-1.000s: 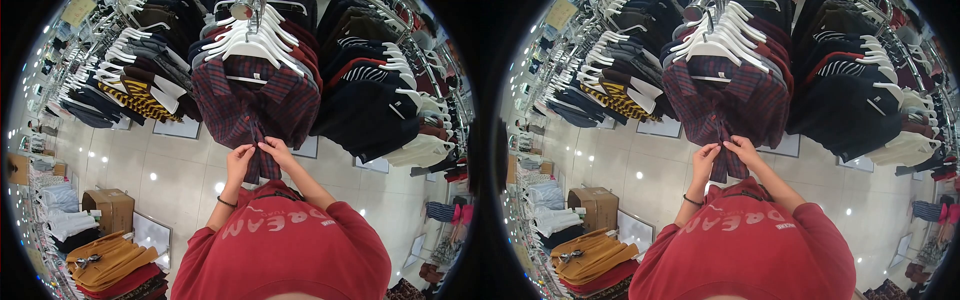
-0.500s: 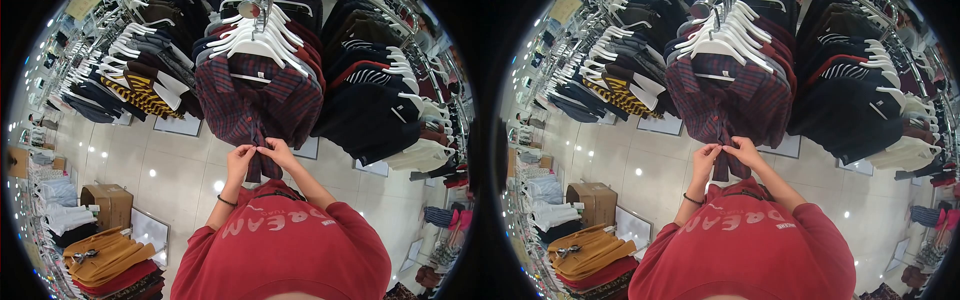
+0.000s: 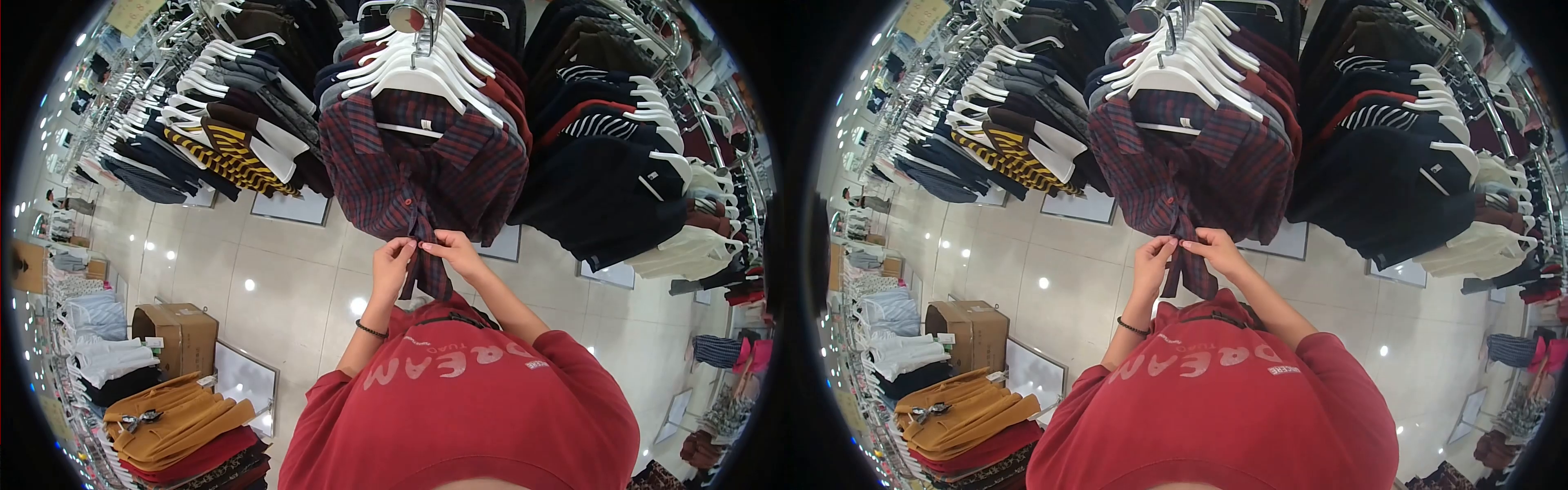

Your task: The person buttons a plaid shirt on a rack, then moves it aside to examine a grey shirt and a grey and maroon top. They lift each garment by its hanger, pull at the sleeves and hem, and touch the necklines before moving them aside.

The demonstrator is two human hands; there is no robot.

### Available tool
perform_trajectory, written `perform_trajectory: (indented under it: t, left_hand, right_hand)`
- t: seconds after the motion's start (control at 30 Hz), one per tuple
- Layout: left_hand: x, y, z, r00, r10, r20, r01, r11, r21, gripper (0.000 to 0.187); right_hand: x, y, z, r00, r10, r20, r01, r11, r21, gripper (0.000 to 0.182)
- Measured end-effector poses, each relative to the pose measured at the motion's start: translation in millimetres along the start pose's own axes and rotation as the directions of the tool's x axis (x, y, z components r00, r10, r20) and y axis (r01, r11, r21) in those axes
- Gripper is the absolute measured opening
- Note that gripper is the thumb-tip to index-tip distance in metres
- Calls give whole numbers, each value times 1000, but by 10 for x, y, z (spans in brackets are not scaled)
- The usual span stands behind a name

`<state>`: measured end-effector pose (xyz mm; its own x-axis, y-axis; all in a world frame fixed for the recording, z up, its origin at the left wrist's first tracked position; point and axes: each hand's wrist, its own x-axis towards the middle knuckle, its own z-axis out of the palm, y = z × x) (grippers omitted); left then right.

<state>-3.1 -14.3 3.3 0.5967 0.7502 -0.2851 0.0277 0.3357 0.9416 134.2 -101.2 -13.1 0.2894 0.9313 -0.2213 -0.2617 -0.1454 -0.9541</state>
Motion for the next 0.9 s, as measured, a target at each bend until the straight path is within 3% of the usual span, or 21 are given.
perform_trajectory:
  t: [0.13,0.3,0.43,0.6,0.73,0.9]
  left_hand:
    - [36,-61,-38,995,101,14,-102,992,70,12]
    - [2,37,-78,997,79,25,-80,994,78,11]
    - [-6,73,-83,996,83,24,-85,990,115,10]
    - [-28,109,-62,986,160,48,-167,942,292,10]
    - [-17,118,-65,964,251,89,-262,833,487,10]
    - [13,173,-63,933,327,148,-358,814,458,12]
  right_hand:
    - [0,-12,19,999,12,-43,-13,1000,-15,9]
    - [-10,-96,76,996,-37,-76,30,996,-88,10]
    - [5,-60,72,991,-84,-107,59,973,-222,16]
    - [61,15,53,968,-203,-147,119,888,-444,24]
    - [27,-71,110,966,-197,-170,123,922,-367,24]
    - [21,-90,86,974,-163,-159,120,961,-249,23]
